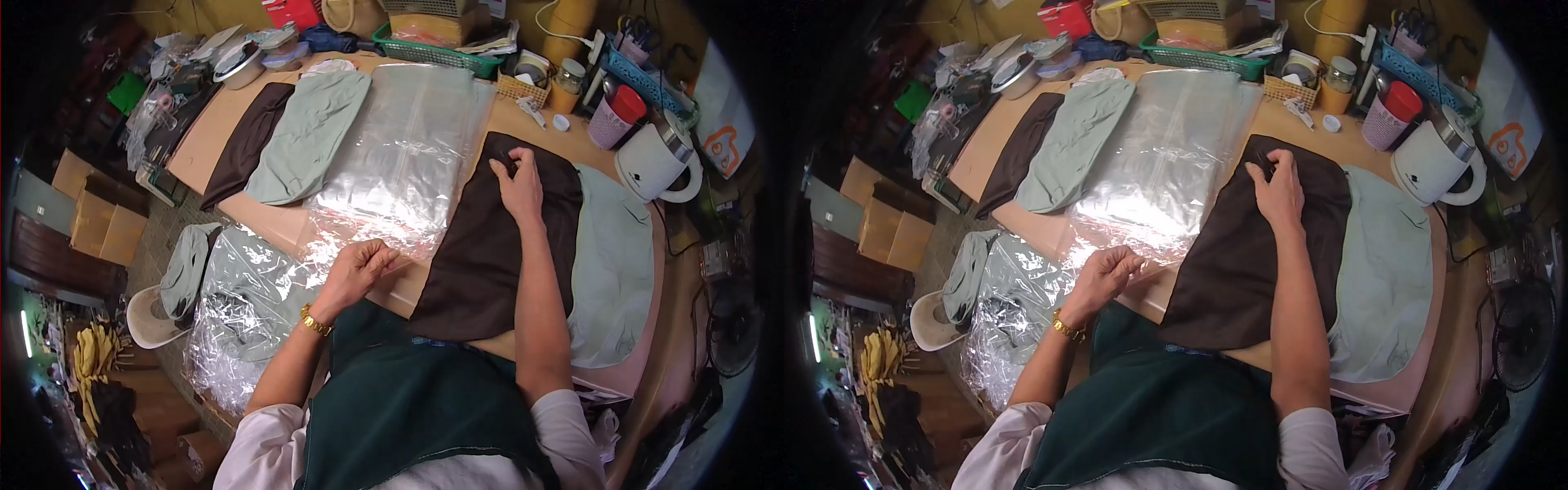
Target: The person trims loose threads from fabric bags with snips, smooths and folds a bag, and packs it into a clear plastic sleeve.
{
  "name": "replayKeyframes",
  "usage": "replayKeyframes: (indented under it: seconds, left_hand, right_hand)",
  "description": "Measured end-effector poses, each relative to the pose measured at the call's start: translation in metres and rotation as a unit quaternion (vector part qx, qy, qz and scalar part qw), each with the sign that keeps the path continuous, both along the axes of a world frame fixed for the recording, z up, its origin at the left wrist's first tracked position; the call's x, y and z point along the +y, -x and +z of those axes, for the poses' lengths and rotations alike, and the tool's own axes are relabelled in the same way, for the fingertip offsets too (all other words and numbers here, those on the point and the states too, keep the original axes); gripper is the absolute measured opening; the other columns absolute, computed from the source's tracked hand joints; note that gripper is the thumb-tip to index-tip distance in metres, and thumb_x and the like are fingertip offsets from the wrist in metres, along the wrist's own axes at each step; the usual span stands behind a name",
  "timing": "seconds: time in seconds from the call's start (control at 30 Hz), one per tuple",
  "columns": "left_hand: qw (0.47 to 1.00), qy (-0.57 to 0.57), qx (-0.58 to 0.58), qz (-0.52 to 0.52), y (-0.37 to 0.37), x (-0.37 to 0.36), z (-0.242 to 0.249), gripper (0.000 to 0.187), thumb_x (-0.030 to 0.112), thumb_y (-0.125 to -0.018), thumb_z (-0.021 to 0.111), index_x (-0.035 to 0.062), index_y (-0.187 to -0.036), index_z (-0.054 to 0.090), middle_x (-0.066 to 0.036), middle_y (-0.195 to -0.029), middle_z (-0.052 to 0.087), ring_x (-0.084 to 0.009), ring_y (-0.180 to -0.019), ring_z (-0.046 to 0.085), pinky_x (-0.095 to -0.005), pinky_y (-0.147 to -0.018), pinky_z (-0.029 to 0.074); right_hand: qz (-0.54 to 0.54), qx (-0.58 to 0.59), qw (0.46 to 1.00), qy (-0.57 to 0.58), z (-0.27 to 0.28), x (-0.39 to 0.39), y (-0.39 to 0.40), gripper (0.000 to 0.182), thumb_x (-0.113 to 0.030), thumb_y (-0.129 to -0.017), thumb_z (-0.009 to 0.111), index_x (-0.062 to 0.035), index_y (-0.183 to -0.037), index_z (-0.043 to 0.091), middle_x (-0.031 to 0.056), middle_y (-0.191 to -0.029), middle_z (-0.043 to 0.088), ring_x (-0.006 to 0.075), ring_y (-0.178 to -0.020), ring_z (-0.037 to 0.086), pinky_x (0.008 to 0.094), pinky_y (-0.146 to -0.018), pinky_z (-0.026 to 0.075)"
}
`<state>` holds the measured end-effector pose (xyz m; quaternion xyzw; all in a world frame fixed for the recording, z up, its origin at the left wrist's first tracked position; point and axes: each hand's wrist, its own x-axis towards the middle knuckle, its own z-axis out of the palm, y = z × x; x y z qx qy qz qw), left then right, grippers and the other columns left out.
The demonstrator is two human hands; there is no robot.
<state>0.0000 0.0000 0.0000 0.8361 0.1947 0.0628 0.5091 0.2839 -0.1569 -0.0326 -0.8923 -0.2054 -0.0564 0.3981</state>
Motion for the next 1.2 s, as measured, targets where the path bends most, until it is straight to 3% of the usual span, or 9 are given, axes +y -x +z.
replayKeyframes:
  seconds: [0.07,0.2,0.3,0.67,1.2]
  left_hand:
    - [0.99,0.135,-0.026,0.045,-0.011,-0.007,0.007,0.033,0.033,-0.098,0.058,0.0067,-0.077,0.06,0.005,-0.056,0.047,-0.0018,-0.051,0.042,-0.0216,-0.047,0.033]
    - [0.98,0.184,-0.061,0.053,-0.004,-0.004,0.008,0.034,0.032,-0.099,0.057,0.0076,-0.075,0.059,0.008,-0.052,0.042,-0.0004,-0.044,0.035,-0.0196,-0.041,0.028]
    - [0.978,0.193,-0.07,0.033,-0.004,-0.005,0.011,0.034,0.032,-0.099,0.057,0.0079,-0.076,0.059,0.008,-0.053,0.043,-0.0008,-0.044,0.036,-0.0192,-0.041,0.029]
    - [0.974,0.21,-0.088,0.004,-0.006,-0.016,0.025,0.034,0.033,-0.099,0.056,0.008,-0.076,0.058,0.008,-0.052,0.043,0.0,-0.042,0.037,-0.0182,-0.04,0.029]
    - [0.959,0.257,-0.115,-0.034,-0.002,-0.023,0.034,0.032,0.031,-0.099,0.056,0.007,-0.078,0.057,0.007,-0.055,0.046,0.0003,-0.044,0.039,-0.0176,-0.041,0.03]
  right_hand:
    - [0.091,-0.071,0.993,-0.036,0.04,-0.005,0.022,0.037,-0.032,-0.088,0.067,-0.0119,-0.117,0.055,0.0135,-0.105,0.058,0.0317,-0.097,0.062,0.0427,-0.078,0.049]
    - [0.216,-0.02,0.976,0.024,0.107,-0.025,0.105,0.025,-0.022,-0.083,0.071,-0.0082,-0.102,0.063,0.0105,-0.097,0.056,0.0305,-0.087,0.062,0.0405,-0.074,0.048]
    - [0.282,-0.017,0.957,0.066,0.107,-0.04,0.134,0.025,-0.016,-0.077,0.075,-0.0073,-0.099,0.065,0.0089,-0.093,0.055,0.03,-0.079,0.062,0.0397,-0.072,0.048]
    - [0.257,-0.101,0.958,0.078,0.097,-0.027,0.165,0.03,-0.01,-0.073,0.075,-0.0081,-0.091,0.05,0.008,-0.084,0.054,0.0308,-0.072,0.06,0.0416,-0.068,0.046]
    - [0.243,-0.087,0.961,0.096,0.097,-0.024,0.169,0.031,-0.009,-0.073,0.075,-0.0069,-0.091,0.049,0.0095,-0.085,0.055,0.0325,-0.072,0.061,0.0429,-0.067,0.046]
